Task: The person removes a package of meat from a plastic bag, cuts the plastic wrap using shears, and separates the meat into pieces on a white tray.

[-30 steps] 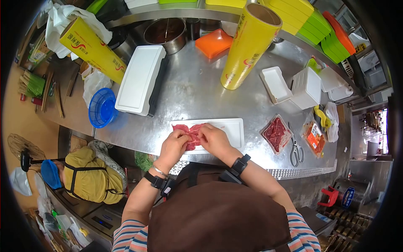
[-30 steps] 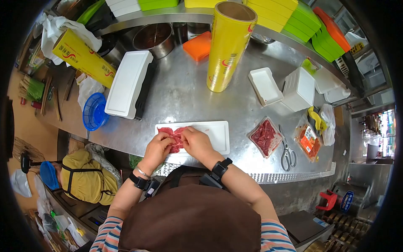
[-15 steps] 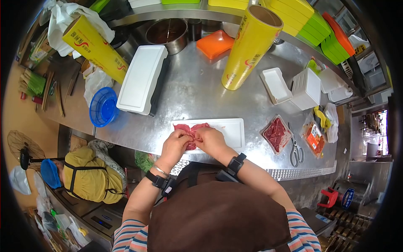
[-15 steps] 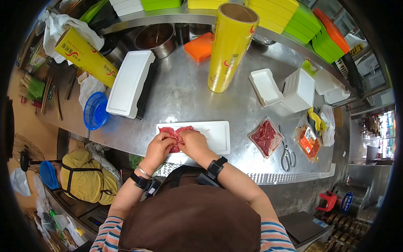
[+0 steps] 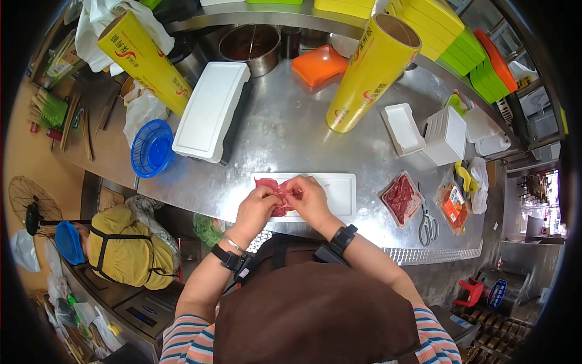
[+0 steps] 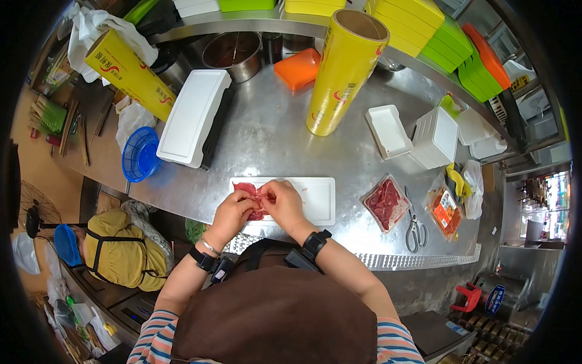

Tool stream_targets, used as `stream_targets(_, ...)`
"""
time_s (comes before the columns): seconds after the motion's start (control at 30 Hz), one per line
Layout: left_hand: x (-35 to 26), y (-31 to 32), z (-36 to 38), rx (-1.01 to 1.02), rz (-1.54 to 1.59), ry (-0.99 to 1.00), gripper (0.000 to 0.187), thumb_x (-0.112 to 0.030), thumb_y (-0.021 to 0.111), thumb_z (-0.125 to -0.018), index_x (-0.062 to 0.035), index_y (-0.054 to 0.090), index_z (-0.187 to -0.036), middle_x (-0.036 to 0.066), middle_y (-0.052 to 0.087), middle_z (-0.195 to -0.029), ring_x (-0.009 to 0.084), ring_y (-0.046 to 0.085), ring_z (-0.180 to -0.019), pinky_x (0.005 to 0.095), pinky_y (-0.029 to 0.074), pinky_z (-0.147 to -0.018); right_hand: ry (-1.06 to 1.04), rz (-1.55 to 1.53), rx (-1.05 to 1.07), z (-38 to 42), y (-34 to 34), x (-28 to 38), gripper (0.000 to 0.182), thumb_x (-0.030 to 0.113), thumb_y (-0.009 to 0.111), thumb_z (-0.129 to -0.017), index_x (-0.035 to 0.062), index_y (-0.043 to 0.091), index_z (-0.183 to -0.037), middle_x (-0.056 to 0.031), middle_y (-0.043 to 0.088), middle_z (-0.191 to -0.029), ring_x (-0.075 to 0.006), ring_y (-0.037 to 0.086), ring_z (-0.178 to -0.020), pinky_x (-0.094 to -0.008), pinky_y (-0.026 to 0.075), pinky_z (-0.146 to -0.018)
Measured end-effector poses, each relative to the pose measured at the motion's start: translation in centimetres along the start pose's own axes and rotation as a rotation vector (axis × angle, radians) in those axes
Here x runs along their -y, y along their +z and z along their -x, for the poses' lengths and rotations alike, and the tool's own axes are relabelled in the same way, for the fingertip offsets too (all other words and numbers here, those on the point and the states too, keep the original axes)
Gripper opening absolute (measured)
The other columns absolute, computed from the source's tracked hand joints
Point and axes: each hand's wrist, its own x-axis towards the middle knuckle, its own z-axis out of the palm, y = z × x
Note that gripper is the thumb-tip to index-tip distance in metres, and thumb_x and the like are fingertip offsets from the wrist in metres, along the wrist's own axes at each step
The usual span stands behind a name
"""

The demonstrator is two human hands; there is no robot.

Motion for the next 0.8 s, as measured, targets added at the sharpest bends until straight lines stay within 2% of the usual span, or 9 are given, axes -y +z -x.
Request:
stream_targets(0.13, -0.2, -0.2, -0.1, -0.007, -0.013, 0.002, 0.013, -0.004, 0.066, -0.073, -0.0113, 0.069, -0.083, 0.007, 0.060, -0.088, 0.0258, 0.062, -0.081, 0.0350, 0.051, -0.069, 0.019, -0.177, 0.040, -0.2, 0.1, -0.5, 0.012, 0.001, 0.067, -0.078, 0.0045, 0.061, -0.088, -0.0084, 0.059, -0.082, -0.0193, 0.063, -0.073, -0.0268, 0.051, -0.063)
stream_targets(0.23, 0.1, 0.0, -0.1, -0.008, -0.022, 0.002, 0.012, -0.004, 0.066, -0.074, -0.0112, 0.069, -0.083, 0.007, 0.060, -0.088, 0.0257, 0.062, -0.080, 0.0348, 0.051, -0.069, 0.094, -0.348, 0.111, -0.2, 0.3, -1.4, 0.013, -0.004, 0.064, -0.079, 0.0010, 0.060, -0.090, -0.0076, 0.059, -0.091, -0.0145, 0.063, -0.080, -0.0241, 0.052, -0.070)
stream_targets(0.37, 0.0, 0.1, -0.1, -0.011, -0.013, 0.009, 0.011, -0.005, 0.065, -0.074, -0.0110, 0.069, -0.083, 0.007, 0.060, -0.089, 0.0258, 0.062, -0.081, 0.0349, 0.051, -0.069, 0.011, -0.177, 0.040, -0.9, -0.1, -1.6, 0.010, -0.003, 0.065, -0.078, 0.0009, 0.061, -0.087, -0.0088, 0.059, -0.084, -0.0174, 0.063, -0.074, -0.0262, 0.051, -0.067)
stream_targets(0.43, -0.2, -0.1, -0.1, 0.051, -0.007, -0.042, 0.017, -0.001, 0.068, -0.072, -0.0094, 0.069, -0.086, 0.009, 0.060, -0.096, 0.0276, 0.061, -0.088, 0.0350, 0.051, -0.074, -0.011, -0.086, 0.029, -1.1, -0.6, -1.0, 0.009, -0.002, 0.066, -0.078, 0.0016, 0.062, -0.085, -0.0089, 0.059, -0.082, -0.0192, 0.063, -0.072, -0.0276, 0.051, -0.066)
stream_targets(0.5, -0.1, -0.1, -0.1, 0.056, -0.013, -0.039, 0.017, 0.000, 0.067, -0.072, -0.0092, 0.069, -0.087, 0.009, 0.061, -0.096, 0.0278, 0.061, -0.088, 0.0351, 0.051, -0.074, -0.043, 0.158, 0.012, -1.2, -1.1, -0.7, 0.009, 0.001, 0.067, -0.077, 0.0040, 0.063, -0.085, -0.0103, 0.059, -0.083, -0.0246, 0.062, -0.071, -0.0312, 0.050, -0.064)
stream_targets(0.67, -0.9, -1.2, -0.7, 0.067, 0.018, -0.056, 0.018, 0.001, 0.065, -0.074, -0.0083, 0.068, -0.089, 0.010, 0.061, -0.095, 0.0293, 0.062, -0.085, 0.0357, 0.051, -0.074, -0.056, 0.199, -0.026, -0.9, -1.7, -0.2, 0.008, 0.005, 0.064, -0.077, 0.0064, 0.064, -0.084, -0.0099, 0.059, -0.087, -0.0280, 0.061, -0.075, -0.0361, 0.050, -0.065)
stream_targets(0.73, -1.6, -1.6, -1.6, -0.096, -0.004, -0.028, 0.017, 0.000, 0.064, -0.076, -0.0072, 0.067, -0.091, 0.010, 0.062, -0.093, 0.0304, 0.062, -0.084, 0.0361, 0.051, -0.073, -0.070, 0.186, -0.072, -0.9, -1.8, -0.1, 0.008, 0.007, 0.064, -0.076, 0.0070, 0.064, -0.084, -0.0095, 0.059, -0.088, -0.0290, 0.061, -0.077, -0.0380, 0.050, -0.066)
stream_targets(0.8, -1.6, -1.4, -2.6, -0.069, -0.019, -0.019, 0.015, -0.001, 0.064, -0.077, -0.0065, 0.067, -0.091, 0.010, 0.062, -0.092, 0.0303, 0.062, -0.084, 0.0362, 0.051, -0.072, -0.201, 0.209, -0.059, -0.6, -1.8, -0.2, 0.010, 0.005, 0.062, -0.076, 0.0072, 0.064, -0.085, -0.0092, 0.058, -0.090, -0.0292, 0.060, -0.080, -0.0387, 0.050, -0.068)
